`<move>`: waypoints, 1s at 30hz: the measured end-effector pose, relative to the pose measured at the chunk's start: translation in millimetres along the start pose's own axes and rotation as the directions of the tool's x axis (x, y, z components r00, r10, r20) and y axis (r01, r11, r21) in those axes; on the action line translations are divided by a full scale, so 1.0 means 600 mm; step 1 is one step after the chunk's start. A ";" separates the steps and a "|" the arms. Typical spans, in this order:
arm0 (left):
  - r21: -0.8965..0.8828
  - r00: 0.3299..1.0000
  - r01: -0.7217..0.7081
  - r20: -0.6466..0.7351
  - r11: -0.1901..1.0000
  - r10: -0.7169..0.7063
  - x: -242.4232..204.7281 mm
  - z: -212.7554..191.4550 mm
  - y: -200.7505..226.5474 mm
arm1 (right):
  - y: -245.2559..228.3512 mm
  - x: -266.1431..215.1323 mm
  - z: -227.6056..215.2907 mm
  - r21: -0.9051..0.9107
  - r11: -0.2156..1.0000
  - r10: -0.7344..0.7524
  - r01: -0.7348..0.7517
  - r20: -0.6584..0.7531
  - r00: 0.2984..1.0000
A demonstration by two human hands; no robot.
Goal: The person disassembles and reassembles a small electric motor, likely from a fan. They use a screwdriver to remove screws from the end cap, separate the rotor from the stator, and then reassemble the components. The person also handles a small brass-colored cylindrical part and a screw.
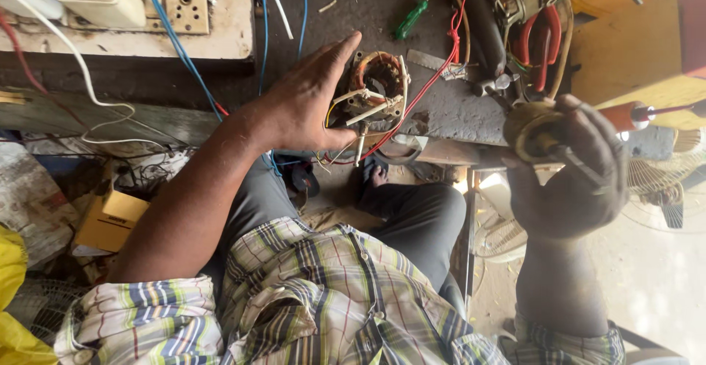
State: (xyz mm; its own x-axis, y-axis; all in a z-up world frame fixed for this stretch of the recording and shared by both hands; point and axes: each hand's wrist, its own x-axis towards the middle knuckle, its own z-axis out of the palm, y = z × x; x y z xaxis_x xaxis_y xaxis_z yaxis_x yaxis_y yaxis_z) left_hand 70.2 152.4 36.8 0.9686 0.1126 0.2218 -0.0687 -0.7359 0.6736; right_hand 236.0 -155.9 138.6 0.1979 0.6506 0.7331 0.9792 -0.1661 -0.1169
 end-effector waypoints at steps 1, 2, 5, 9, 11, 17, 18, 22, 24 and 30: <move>0.039 1.000 -0.011 0.008 0.999 0.011 0.007 0.005 -0.004 | -0.003 0.001 -0.002 -0.022 0.999 0.035 -0.034 0.006 0.999; 0.078 1.000 -0.023 0.017 0.997 0.022 0.012 0.010 -0.007 | -0.007 0.005 -0.001 0.000 0.998 0.070 -0.070 0.001 0.998; 0.039 1.000 0.016 0.017 0.999 -0.017 0.015 0.022 -0.012 | -0.023 0.029 0.007 0.177 0.969 0.180 -0.173 -0.029 0.983; -0.036 0.999 0.008 -0.032 0.999 -0.010 0.021 0.032 -0.023 | -0.045 0.065 0.031 0.473 0.836 0.326 -0.278 -0.021 0.945; -0.023 1.000 0.003 -0.029 1.000 -0.004 0.020 0.032 -0.031 | -0.048 0.078 0.051 0.518 0.812 0.326 -0.269 -0.022 0.945; -0.088 0.983 -0.112 -0.156 0.990 0.097 0.004 0.033 -0.022 | -0.074 0.069 0.086 0.616 0.725 0.367 -0.308 0.033 0.930; -0.067 0.979 -0.121 -0.172 0.990 0.108 0.002 0.033 -0.020 | -0.076 0.062 0.091 0.629 0.714 0.358 -0.307 0.048 0.932; -0.070 0.980 -0.130 -0.163 0.989 0.117 0.004 0.027 -0.014 | -0.060 0.053 0.110 0.647 0.704 0.309 -0.291 0.089 0.947; -0.113 0.988 -0.098 -0.128 0.989 0.083 0.004 0.023 -0.011 | -0.056 0.049 0.114 0.665 0.673 0.317 -0.324 0.136 0.938; -0.195 0.990 -0.103 -0.112 0.975 0.082 0.008 0.013 -0.007 | -0.037 0.032 0.137 0.570 0.741 0.275 -0.354 0.223 0.935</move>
State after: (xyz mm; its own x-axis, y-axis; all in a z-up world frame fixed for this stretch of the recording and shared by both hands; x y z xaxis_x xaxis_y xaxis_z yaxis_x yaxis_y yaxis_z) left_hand 77.0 151.0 29.6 0.9269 0.1258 0.3537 -0.2131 -0.5994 0.7716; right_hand 222.0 -78.6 100.1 0.4641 0.7282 0.5043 0.6820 0.0695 -0.7280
